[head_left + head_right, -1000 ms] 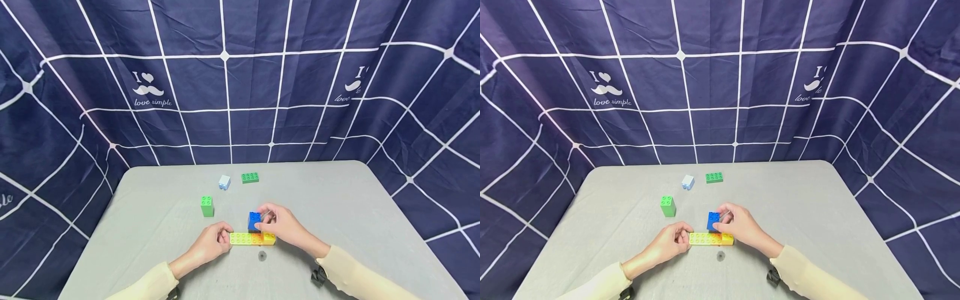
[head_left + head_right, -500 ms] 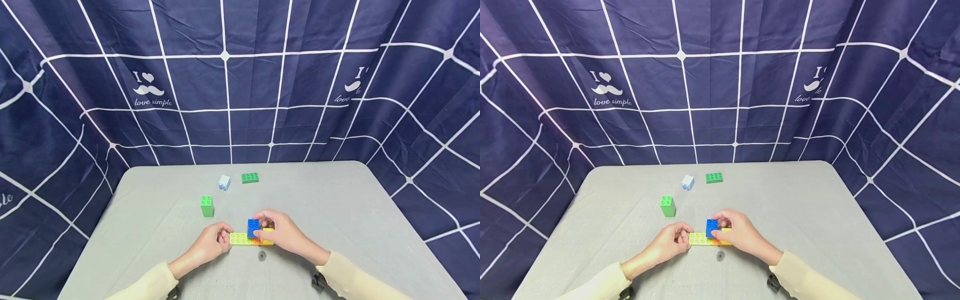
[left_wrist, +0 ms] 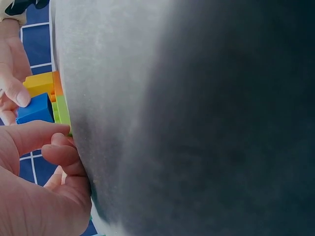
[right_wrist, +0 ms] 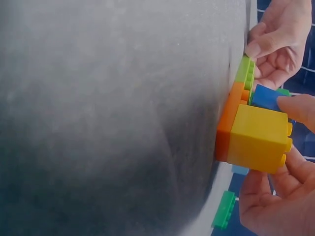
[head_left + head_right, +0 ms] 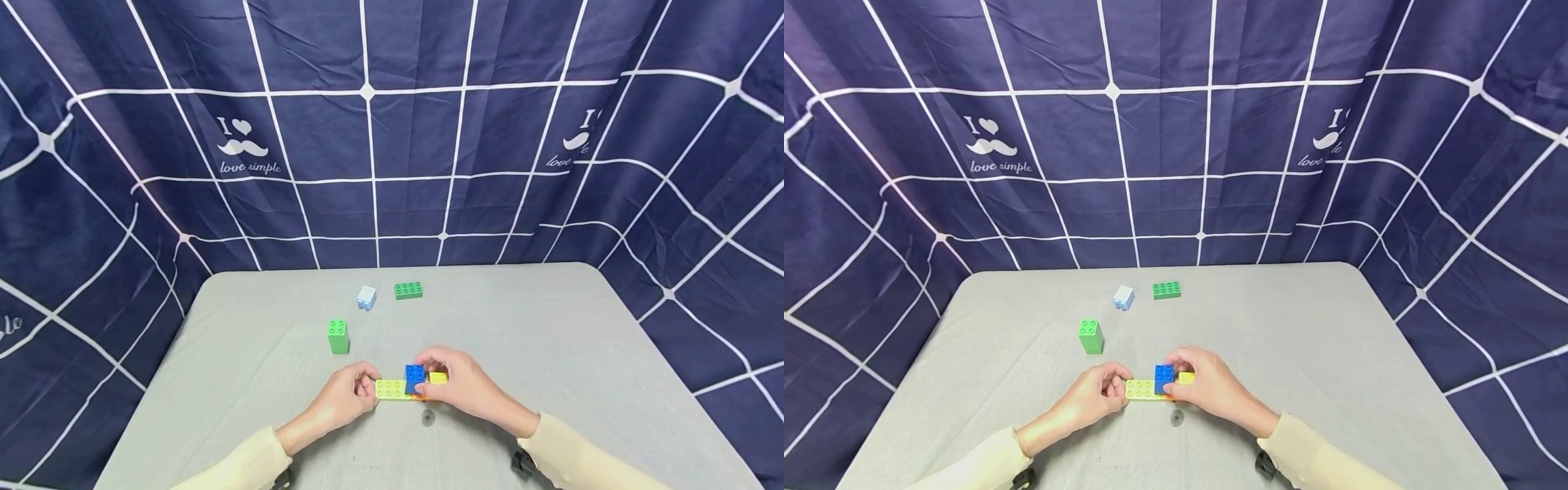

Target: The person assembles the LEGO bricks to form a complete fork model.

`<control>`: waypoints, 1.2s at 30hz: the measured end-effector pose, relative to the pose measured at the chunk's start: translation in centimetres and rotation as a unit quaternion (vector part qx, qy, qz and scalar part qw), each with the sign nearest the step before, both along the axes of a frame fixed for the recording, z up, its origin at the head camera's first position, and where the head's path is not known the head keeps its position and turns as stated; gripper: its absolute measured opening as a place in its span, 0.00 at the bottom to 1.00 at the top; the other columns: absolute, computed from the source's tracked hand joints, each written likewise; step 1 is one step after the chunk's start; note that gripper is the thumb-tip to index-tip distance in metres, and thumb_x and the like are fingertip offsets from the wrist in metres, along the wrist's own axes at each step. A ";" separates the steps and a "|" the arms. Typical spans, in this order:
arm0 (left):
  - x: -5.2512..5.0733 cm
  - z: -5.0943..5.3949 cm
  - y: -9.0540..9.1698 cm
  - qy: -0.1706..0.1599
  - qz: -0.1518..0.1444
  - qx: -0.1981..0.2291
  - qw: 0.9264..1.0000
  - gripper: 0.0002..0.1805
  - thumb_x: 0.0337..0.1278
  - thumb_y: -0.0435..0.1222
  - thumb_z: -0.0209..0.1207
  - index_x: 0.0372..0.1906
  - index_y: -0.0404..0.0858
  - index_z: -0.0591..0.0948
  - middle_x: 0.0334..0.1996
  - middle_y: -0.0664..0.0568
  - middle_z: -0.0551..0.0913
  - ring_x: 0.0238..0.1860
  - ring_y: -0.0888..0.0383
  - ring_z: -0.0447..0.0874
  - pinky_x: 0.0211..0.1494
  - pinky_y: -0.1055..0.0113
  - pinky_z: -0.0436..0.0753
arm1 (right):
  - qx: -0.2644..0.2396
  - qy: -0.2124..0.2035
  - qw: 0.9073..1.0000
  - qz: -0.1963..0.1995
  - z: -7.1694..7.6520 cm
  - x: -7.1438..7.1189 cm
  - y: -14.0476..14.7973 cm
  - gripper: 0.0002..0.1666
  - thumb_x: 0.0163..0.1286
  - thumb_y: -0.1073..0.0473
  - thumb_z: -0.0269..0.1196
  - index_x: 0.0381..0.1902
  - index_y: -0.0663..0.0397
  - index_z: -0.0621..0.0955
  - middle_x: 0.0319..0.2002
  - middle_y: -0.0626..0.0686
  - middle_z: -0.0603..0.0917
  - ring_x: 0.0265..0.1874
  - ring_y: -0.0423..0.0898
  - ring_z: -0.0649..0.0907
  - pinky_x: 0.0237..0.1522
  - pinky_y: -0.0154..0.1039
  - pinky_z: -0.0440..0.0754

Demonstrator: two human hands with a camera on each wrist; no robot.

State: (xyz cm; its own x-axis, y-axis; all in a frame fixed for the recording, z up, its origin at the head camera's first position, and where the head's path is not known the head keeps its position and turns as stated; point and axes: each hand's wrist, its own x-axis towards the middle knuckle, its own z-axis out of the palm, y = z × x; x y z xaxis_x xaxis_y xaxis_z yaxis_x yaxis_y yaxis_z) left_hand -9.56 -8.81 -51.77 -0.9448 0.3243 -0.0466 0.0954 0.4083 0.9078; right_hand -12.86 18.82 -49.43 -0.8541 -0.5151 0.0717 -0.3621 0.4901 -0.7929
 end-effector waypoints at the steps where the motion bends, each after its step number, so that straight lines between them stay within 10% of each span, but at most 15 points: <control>1: 0.0 0.0 0.0 -0.001 0.000 0.000 1.000 0.15 0.53 0.18 0.64 0.46 0.31 0.84 0.28 0.55 0.78 0.28 0.64 0.72 0.30 0.73 0.70 | 0.001 0.000 1.000 0.002 -0.1 0.0 0.0 0.19 0.64 0.55 0.81 0.52 0.46 0.89 0.39 0.41 0.85 0.41 0.43 0.83 0.47 0.41 0.81; 36: -0.1 -0.1 0.0 -0.006 0.001 0.012 1.000 0.15 0.50 0.19 0.65 0.45 0.31 0.84 0.27 0.58 0.77 0.28 0.64 0.73 0.32 0.73 0.71 | 0.041 0.058 0.997 0.023 0.2 0.2 -0.2 0.17 0.58 0.57 0.86 0.44 0.42 0.92 0.41 0.35 0.86 0.38 0.38 0.81 0.43 0.39 0.82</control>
State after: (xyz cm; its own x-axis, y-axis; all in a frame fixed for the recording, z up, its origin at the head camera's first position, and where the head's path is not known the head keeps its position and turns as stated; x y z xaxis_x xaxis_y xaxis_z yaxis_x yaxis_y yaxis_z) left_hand -9.61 -8.78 -51.84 -0.9447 0.3243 -0.0493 0.0847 0.3862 0.9185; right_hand -12.63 18.58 -49.23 -0.8181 -0.5614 0.1249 -0.4722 0.5318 -0.7030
